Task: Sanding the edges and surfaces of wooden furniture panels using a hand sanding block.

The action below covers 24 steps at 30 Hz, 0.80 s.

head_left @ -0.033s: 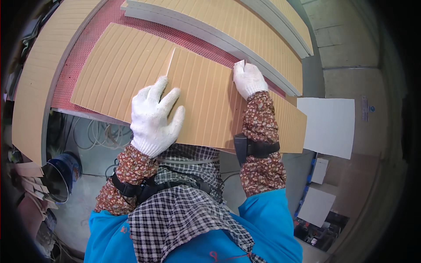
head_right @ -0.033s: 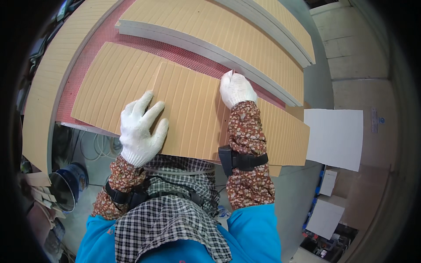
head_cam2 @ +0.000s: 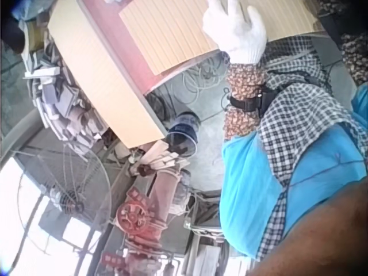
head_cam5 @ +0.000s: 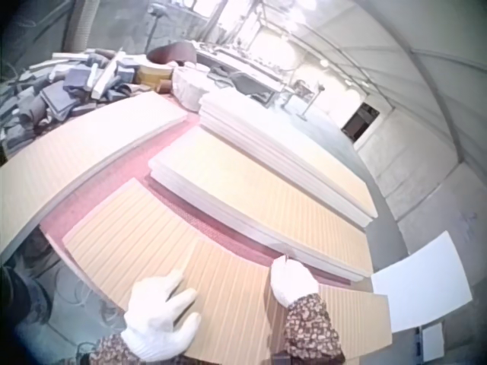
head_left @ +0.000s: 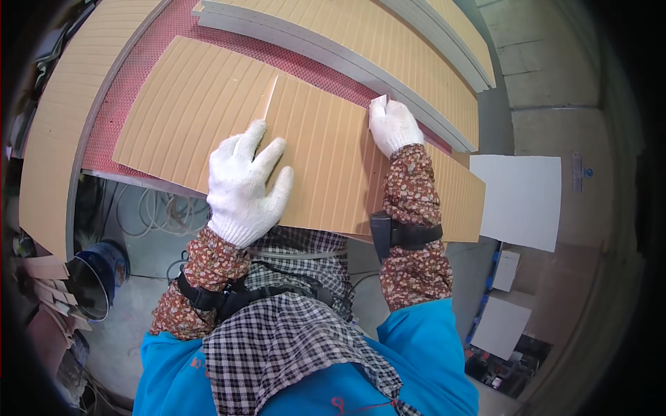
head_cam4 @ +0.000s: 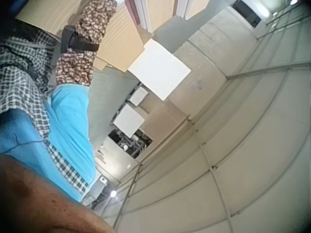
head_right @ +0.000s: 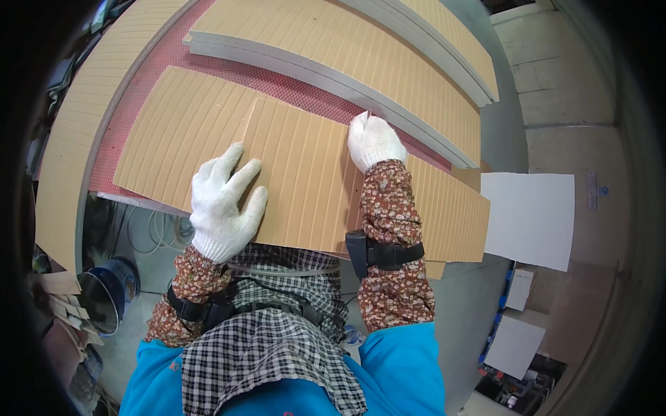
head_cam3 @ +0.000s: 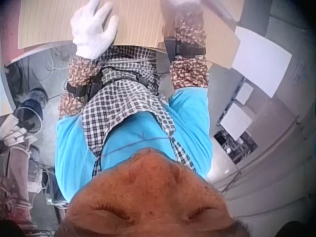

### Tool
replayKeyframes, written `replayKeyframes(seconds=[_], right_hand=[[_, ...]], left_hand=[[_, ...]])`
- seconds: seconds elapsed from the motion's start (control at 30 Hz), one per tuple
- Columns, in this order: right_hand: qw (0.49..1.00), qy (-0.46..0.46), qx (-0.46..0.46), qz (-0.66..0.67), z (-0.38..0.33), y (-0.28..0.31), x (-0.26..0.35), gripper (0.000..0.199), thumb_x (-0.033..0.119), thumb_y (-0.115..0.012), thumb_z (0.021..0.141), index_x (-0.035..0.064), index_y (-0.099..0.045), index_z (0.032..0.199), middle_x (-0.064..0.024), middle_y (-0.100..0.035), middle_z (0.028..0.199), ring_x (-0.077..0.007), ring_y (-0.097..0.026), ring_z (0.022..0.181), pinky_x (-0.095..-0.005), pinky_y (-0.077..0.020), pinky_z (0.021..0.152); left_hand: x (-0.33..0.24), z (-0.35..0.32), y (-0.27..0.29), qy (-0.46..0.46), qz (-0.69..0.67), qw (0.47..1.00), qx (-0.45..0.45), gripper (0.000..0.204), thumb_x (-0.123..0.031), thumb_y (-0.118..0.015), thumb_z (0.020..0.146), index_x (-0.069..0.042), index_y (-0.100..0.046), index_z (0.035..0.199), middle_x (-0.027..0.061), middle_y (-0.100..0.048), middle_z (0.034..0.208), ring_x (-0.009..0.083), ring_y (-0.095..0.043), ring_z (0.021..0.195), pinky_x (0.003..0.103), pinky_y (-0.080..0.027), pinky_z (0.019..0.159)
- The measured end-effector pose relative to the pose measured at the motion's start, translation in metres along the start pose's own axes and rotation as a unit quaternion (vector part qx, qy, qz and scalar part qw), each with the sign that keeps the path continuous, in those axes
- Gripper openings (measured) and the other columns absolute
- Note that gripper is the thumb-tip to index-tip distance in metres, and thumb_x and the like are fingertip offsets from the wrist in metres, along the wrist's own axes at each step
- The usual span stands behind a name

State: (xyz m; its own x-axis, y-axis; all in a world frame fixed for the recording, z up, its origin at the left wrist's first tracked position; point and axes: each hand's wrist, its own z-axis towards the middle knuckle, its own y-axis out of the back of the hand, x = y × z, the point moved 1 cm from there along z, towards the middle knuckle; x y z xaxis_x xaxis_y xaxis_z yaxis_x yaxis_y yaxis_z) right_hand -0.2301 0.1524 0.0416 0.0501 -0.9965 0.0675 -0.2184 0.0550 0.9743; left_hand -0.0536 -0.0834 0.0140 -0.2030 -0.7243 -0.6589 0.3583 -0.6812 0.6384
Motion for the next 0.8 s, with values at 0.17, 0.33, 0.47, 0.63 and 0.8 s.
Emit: replayKeyframes(seconds=[0.17, 0.33, 0.47, 0.63, 0.8], right_hand=[[0.999, -0.049, -0.010, 0.017, -0.037, 0.002, 0.004, 0.064, 0.040, -0.026, 0.110, -0.0038, -0.072, 0.106, -0.0330, -0.071, 0.111, -0.0483, -0.070, 0.108, -0.0593, -0.0531, 0.098], [0.999, -0.052, 0.011, 0.008, -0.124, -0.009, 0.020, 0.054, 0.041, -0.033, 0.111, 0.0004, -0.068, 0.111, -0.0302, -0.073, 0.097, -0.0476, -0.072, 0.093, -0.0585, -0.0578, 0.083], [1.000, 0.006, -0.018, -0.013, -0.190, -0.029, 0.012, 0.034, 0.030, -0.046, 0.109, 0.0064, -0.059, 0.129, -0.0194, -0.072, 0.089, -0.0414, -0.072, 0.071, -0.0557, -0.0577, 0.061], [1.000, -0.002, -0.023, 0.004, -0.238, -0.029, 0.034, 0.038, 0.035, -0.046, 0.110, 0.0040, -0.063, 0.123, -0.0240, -0.071, 0.086, -0.0448, -0.071, 0.074, -0.0565, -0.0561, 0.066], [1.000, -0.006, -0.021, -0.006, -0.251, -0.046, 0.026, 0.036, 0.034, -0.051, 0.108, 0.0023, -0.068, 0.108, -0.0233, -0.071, 0.075, -0.0402, -0.073, 0.067, -0.0534, -0.0572, 0.058]], left_hand=[[-0.002, 0.001, -0.003, -0.010, -0.003, 1.000, -0.011, 0.035, -0.014, -0.077, 0.082, -0.003, -0.074, 0.116, 0.0228, -0.062, 0.138, 0.0394, -0.060, 0.121, 0.049, -0.047, 0.107], [0.003, -0.004, -0.002, -0.013, 0.004, 1.000, -0.021, 0.035, -0.014, -0.077, 0.082, -0.003, -0.074, 0.116, 0.0230, -0.062, 0.137, 0.0398, -0.060, 0.121, 0.049, -0.047, 0.106], [0.003, -0.002, -0.003, -0.015, -0.006, 1.000, -0.024, 0.035, -0.014, -0.077, 0.082, -0.002, -0.074, 0.115, 0.0232, -0.063, 0.135, 0.0399, -0.060, 0.121, 0.049, -0.047, 0.106], [0.005, -0.003, -0.006, -0.021, -0.007, 0.999, -0.031, 0.035, -0.014, -0.076, 0.083, -0.001, -0.074, 0.116, 0.0235, -0.063, 0.135, 0.0399, -0.060, 0.120, 0.049, -0.047, 0.106], [0.006, -0.002, -0.007, -0.020, 0.000, 0.999, -0.032, 0.035, -0.014, -0.077, 0.083, -0.001, -0.074, 0.116, 0.0239, -0.064, 0.134, 0.0398, -0.061, 0.121, 0.049, -0.047, 0.106]])
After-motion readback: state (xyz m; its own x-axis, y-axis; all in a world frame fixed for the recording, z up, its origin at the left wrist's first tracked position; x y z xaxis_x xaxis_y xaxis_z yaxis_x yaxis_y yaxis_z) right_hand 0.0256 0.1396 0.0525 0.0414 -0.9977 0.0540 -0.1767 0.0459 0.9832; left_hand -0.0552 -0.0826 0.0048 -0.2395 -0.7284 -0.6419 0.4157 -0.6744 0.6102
